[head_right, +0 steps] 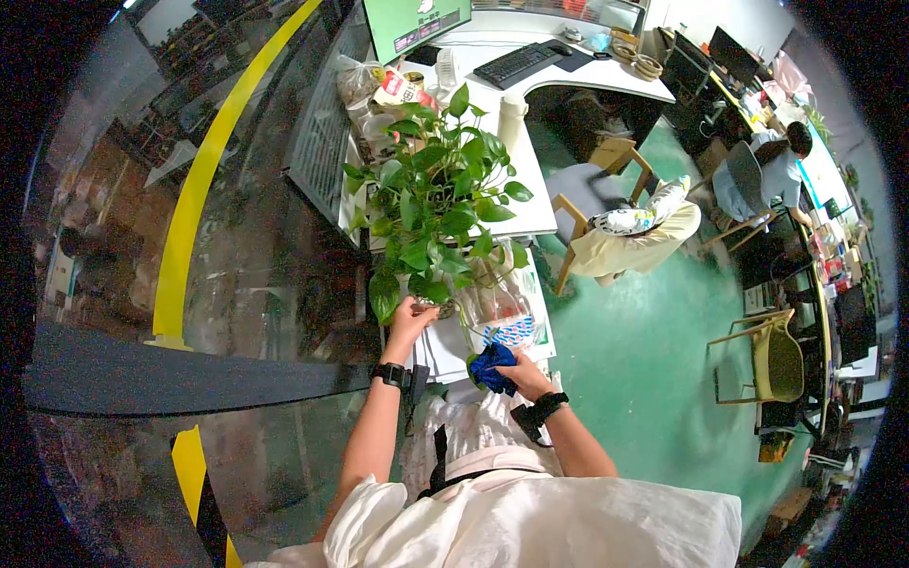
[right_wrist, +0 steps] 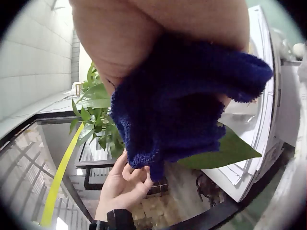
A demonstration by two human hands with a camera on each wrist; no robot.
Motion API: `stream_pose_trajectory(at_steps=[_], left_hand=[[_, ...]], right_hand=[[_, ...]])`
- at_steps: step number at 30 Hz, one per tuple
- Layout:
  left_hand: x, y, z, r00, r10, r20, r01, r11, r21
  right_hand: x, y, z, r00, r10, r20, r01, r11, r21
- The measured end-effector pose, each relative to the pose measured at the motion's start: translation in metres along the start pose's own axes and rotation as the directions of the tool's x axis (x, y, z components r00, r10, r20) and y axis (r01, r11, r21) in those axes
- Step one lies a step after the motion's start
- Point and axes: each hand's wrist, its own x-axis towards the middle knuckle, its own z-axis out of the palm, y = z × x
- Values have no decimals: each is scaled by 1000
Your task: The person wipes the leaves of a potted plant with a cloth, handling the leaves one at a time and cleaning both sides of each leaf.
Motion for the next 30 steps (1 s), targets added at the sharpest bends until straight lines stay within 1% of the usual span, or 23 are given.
stream_pose_trajectory(at_steps=[3,5,8,9,12,15,18,21,22,24,27,30], left_hand=[[4,0,3,998,-25,56,22,997,69],[-2,6,5,997,-45,67,40,996,79],[-9,-16,5,993,-2,117,-4,999,45],[-14,-19,6,992,5,122,-5,1000,-2],[-26,-28,7,999,34,32,-33,999,-14],[-35,-32,3,1000,-24,10,23,1000,20],[-39,-32,1,998,-53,-36,55,997,63],[-42,-30,1,988,103,-116,-84,983,163],[-42,-32,1,964,209,-163,-164,953,253],[-42,-32,0,879,421,-223,-296,850,436],[-45,-29,0,942,193,-276,-127,962,241],[-44,-32,-4,947,140,-289,-99,984,151]], right_hand=[[-1,2,-1,998,-63,-9,63,998,-7],[-2,2,-4,999,-37,-29,38,999,26],[-3,3,-13,999,-7,-48,9,999,35],[-3,2,-13,999,1,-51,1,1000,30],[-4,1,-12,995,32,-97,-30,999,22],[0,3,-14,997,22,-74,-19,999,45],[5,6,-13,996,16,-88,-12,999,46],[8,7,-11,998,8,-66,-2,996,87],[9,6,-10,997,4,-71,1,997,82],[9,6,-8,997,-2,-82,8,997,73],[12,8,-7,994,-29,-102,33,999,34],[11,6,-3,988,-72,-138,67,997,-38]])
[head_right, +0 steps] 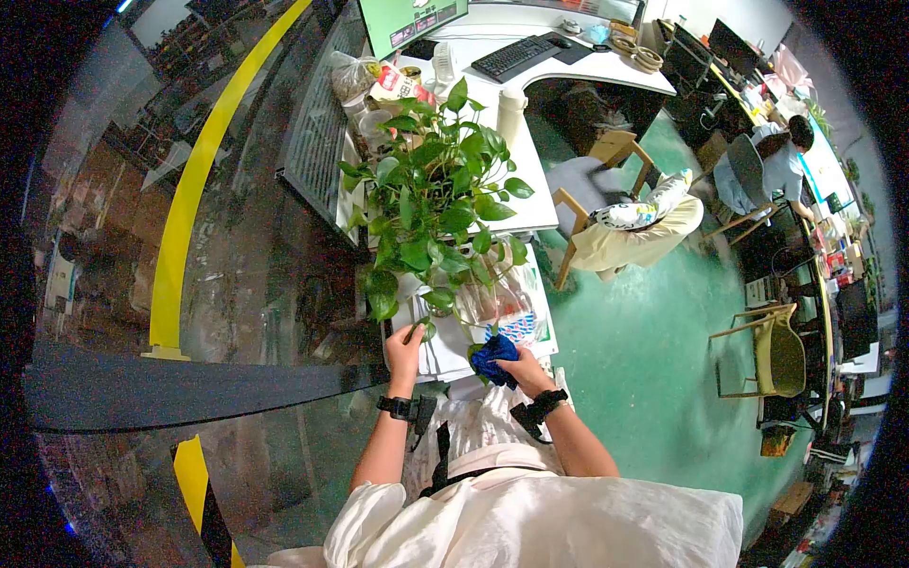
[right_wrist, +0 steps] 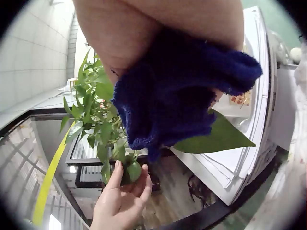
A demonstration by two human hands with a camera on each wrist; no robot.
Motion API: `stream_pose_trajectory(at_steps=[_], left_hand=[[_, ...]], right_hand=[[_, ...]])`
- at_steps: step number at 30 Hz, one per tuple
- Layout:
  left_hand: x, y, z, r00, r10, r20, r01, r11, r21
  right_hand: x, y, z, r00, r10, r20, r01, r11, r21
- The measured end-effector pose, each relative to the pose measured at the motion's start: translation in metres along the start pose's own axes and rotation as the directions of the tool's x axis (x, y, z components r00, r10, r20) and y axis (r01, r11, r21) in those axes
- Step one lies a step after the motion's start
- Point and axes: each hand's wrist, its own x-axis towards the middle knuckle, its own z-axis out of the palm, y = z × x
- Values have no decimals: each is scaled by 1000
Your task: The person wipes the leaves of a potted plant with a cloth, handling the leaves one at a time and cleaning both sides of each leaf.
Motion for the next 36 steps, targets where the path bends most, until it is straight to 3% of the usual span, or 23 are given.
stream_pose_trajectory(at_steps=[3,6,9,13,20,24,30,36], left_hand=[[1,-4,-1,986,-163,34,166,964,-208],[0,-1,-5,949,-297,104,314,915,-254],[-1,-1,-5,917,-366,156,398,866,-303],[-6,4,-4,893,-404,197,448,836,-316],[-16,11,-2,879,-399,259,464,841,-280],[-18,18,0,896,-385,221,437,853,-285],[-9,15,-7,933,-341,117,359,855,-375],[-9,28,1,931,-280,235,354,854,-383]], right_hand=[[-7,-9,10,991,-115,-72,89,951,-297],[-10,-12,18,937,-331,-107,263,876,-404],[-12,-15,15,983,-180,-35,170,968,-186],[-33,-34,43,986,-37,162,26,997,74],[-9,-23,60,971,-50,236,-44,926,375],[8,-17,73,968,-111,223,11,913,407],[12,3,62,990,-39,136,-21,912,410],[14,3,70,990,-3,142,-44,943,329]])
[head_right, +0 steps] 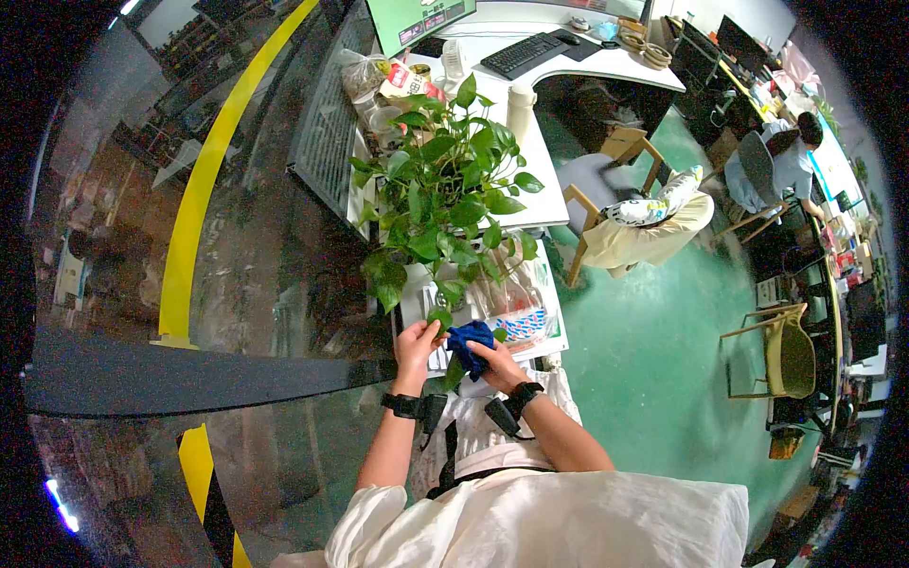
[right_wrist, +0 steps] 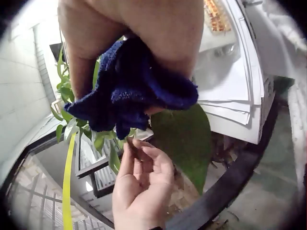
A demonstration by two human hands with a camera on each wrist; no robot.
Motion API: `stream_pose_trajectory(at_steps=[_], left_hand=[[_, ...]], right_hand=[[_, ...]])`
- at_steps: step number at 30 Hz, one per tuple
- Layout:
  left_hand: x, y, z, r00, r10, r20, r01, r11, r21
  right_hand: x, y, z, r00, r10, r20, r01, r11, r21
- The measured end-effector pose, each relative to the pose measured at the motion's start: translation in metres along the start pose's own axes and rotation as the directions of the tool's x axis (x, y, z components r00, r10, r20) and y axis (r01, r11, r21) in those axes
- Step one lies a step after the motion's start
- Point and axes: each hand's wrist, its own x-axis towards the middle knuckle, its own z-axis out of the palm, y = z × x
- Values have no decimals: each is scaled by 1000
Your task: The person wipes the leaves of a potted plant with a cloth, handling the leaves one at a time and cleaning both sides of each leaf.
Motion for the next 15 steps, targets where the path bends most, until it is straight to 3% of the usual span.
stream_pose_trajectory(at_steps=[5,11,15], left_hand=[[-1,-2,8,997,46,66,-49,998,44],[-2,5,6,980,-152,127,152,988,12],[-5,9,11,976,-187,111,184,982,38]], right_hand=[[5,-6,10,1000,-17,21,18,1000,-26],[9,-4,1,996,-8,91,8,1000,-3],[11,-5,-1,997,1,74,-4,1000,31]])
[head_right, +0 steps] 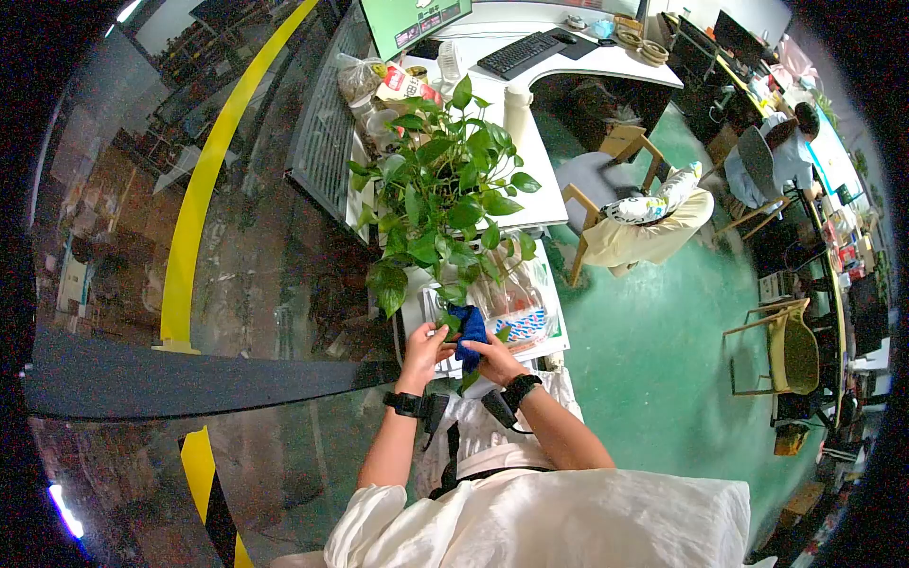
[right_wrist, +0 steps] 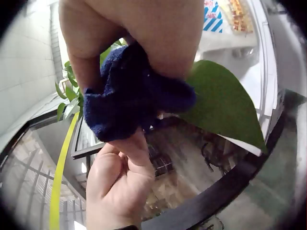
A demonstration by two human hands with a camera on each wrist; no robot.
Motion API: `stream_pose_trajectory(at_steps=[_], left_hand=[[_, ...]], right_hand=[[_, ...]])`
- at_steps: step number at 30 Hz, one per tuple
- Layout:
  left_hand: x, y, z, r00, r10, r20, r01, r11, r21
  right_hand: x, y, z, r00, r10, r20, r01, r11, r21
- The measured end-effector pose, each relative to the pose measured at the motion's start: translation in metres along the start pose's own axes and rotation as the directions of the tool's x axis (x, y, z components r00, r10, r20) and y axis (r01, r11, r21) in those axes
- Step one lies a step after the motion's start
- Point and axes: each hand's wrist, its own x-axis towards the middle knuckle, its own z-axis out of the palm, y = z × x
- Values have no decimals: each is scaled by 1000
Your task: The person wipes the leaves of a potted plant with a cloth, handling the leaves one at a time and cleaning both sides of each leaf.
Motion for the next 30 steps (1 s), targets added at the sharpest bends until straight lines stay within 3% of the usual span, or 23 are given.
stream_pose_trajectory(at_steps=[9,14,17,20,26,30], left_hand=[[5,-17,-1,991,127,-51,-108,955,277],[9,-30,-8,974,200,-104,-147,914,379],[5,-33,-5,969,229,-96,-181,916,358],[1,-36,-1,968,240,-68,-199,906,373],[6,-49,-7,959,280,49,-266,825,499],[4,-39,-13,956,257,141,-292,802,522]], right_hand=[[25,-3,-4,998,-63,-14,64,995,76],[20,-21,11,996,13,91,-27,988,155],[27,-18,8,999,45,-2,-45,998,-36],[37,-11,1,997,76,6,-75,991,-107],[44,-3,4,978,11,-208,-44,986,-158],[44,-1,-3,960,23,-278,-47,996,-78]])
